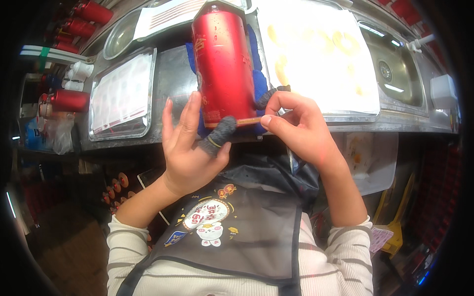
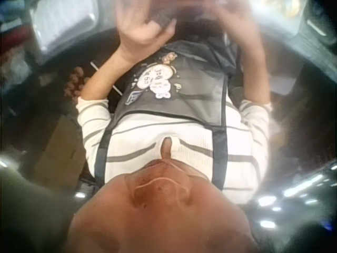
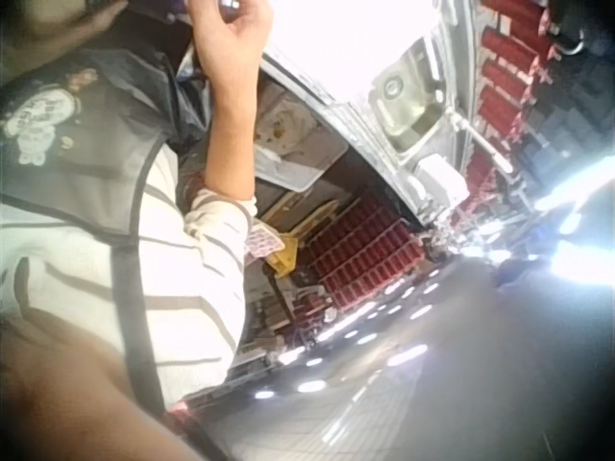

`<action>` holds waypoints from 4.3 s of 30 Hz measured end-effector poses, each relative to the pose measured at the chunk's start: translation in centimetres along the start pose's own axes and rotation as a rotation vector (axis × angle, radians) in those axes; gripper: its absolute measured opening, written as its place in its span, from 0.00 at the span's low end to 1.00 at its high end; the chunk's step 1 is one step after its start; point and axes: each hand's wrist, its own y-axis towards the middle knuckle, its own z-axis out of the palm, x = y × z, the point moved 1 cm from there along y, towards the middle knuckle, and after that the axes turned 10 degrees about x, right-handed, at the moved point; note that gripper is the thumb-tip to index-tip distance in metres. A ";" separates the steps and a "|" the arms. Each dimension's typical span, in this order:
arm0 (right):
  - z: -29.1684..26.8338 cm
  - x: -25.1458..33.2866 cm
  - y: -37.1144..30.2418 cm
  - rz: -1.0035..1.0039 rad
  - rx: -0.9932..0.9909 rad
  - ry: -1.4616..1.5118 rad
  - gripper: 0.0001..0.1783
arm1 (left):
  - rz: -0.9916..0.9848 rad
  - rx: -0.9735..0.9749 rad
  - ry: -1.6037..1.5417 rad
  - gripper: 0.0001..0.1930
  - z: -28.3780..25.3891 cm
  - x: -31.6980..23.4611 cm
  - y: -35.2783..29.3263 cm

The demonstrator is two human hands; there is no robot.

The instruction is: The person applies gold circular labels to the neck and body of red cylindrical bottles. They peel each label from a backing sheet, position it on the bottle, and smooth it down with their fingers. The person handles multiple bottles in sequence, repeating the labeling process for each one.

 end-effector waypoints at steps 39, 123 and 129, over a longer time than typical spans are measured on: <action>1.5 -1.2 0.1 0.010 -0.134 0.029 0.03 | 0.063 0.004 0.145 0.18 0.7 -1.7 3.7; 6.8 -1.9 2.0 -0.323 -0.526 -0.637 0.34 | -0.093 0.040 -0.156 0.22 1.3 1.5 -3.5; 7.0 -2.7 2.0 -0.217 -0.447 -0.301 0.34 | -0.045 0.067 -0.162 0.22 0.9 1.7 -3.0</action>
